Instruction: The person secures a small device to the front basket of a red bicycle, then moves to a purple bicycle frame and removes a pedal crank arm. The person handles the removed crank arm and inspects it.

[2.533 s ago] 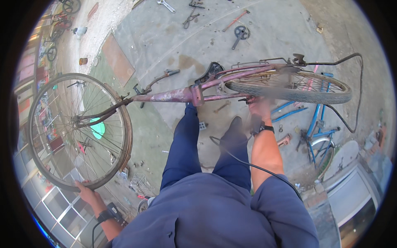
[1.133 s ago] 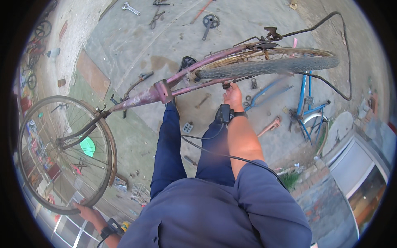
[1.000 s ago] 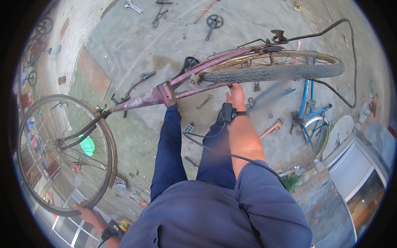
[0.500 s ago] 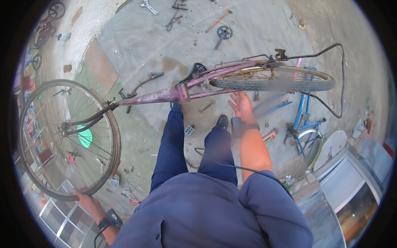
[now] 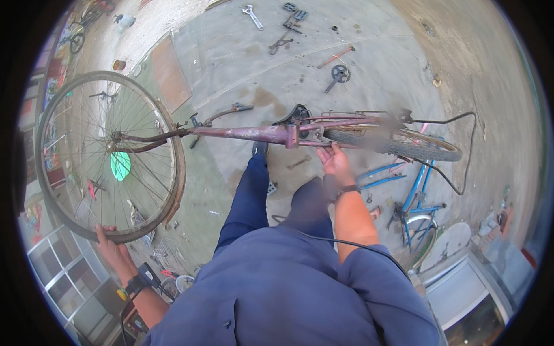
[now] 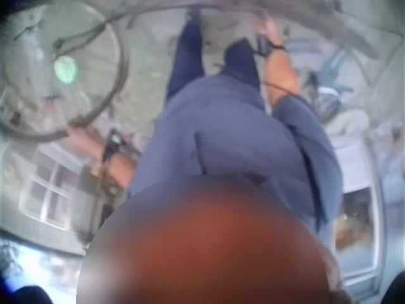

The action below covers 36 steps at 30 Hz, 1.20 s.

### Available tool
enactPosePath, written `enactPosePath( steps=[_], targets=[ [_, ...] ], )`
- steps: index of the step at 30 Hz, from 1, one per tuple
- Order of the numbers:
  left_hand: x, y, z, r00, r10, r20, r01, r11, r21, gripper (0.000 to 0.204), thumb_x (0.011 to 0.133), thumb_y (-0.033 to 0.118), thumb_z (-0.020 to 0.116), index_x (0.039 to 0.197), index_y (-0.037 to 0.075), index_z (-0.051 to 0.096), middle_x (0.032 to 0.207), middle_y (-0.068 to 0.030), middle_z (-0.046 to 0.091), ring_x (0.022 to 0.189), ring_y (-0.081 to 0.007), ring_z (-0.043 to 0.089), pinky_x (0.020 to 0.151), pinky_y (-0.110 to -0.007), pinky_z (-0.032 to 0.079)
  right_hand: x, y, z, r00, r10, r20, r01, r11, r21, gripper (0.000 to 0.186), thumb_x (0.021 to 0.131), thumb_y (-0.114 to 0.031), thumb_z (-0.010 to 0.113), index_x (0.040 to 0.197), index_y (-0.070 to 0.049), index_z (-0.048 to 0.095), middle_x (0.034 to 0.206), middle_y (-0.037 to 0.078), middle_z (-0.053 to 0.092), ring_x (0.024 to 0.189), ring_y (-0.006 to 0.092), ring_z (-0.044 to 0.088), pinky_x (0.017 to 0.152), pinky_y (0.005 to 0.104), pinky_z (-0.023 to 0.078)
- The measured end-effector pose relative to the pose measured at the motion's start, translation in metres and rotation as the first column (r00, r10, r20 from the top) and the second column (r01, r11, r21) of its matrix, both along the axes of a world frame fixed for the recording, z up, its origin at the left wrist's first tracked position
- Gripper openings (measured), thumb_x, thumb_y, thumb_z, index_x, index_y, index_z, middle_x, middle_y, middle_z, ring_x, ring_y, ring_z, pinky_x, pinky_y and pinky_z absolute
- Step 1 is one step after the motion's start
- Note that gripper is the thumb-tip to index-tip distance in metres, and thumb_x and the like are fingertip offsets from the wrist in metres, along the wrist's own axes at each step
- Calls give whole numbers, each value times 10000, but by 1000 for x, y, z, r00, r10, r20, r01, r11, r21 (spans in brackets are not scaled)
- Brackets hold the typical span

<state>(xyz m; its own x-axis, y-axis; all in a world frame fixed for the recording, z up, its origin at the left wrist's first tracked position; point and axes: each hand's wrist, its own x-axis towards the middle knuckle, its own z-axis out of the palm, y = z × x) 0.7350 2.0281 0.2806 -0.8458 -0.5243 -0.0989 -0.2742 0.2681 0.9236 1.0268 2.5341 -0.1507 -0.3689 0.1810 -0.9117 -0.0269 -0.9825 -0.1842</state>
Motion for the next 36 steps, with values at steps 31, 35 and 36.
enactPosePath(
  steps=[31, 35, 36],
  targets=[
    [-7, 144, 4, 980, 198, -10, -180, 913, 365, 315, 931, 246, 709, 1039, 43, 494, 820, -60, 552, 777, -188, 559, 783, -351, 511, -5, 26, -4, 998, 69, 14, -69, 998, -10, 171, 1026, -189, 518, 1110, -42, 539, 1042, 130, 650, 999, 243, 641, 922, 366, 565],
    [-2, 145, -5, 980, 198, -33, -176, 926, 335, 315, 945, 261, 690, 1038, 37, 490, 828, -60, 550, 790, -191, 552, 813, -350, 504, -2, 24, 1, 986, 137, 91, -135, 991, -24, 167, 1022, -198, 527, 1108, -55, 534, 1056, 117, 649, 1022, 236, 637, 930, 362, 559],
    [0, 145, -7, 977, 208, -37, -185, 928, 323, 314, 947, 267, 687, 1032, 36, 492, 828, -59, 550, 789, -191, 551, 819, -350, 503, -3, 23, 1, 985, 130, 114, -127, 991, -30, 174, 1024, -198, 522, 1120, -54, 524, 1085, 117, 640, 1060, 242, 624, 933, 362, 555]
  ],
)
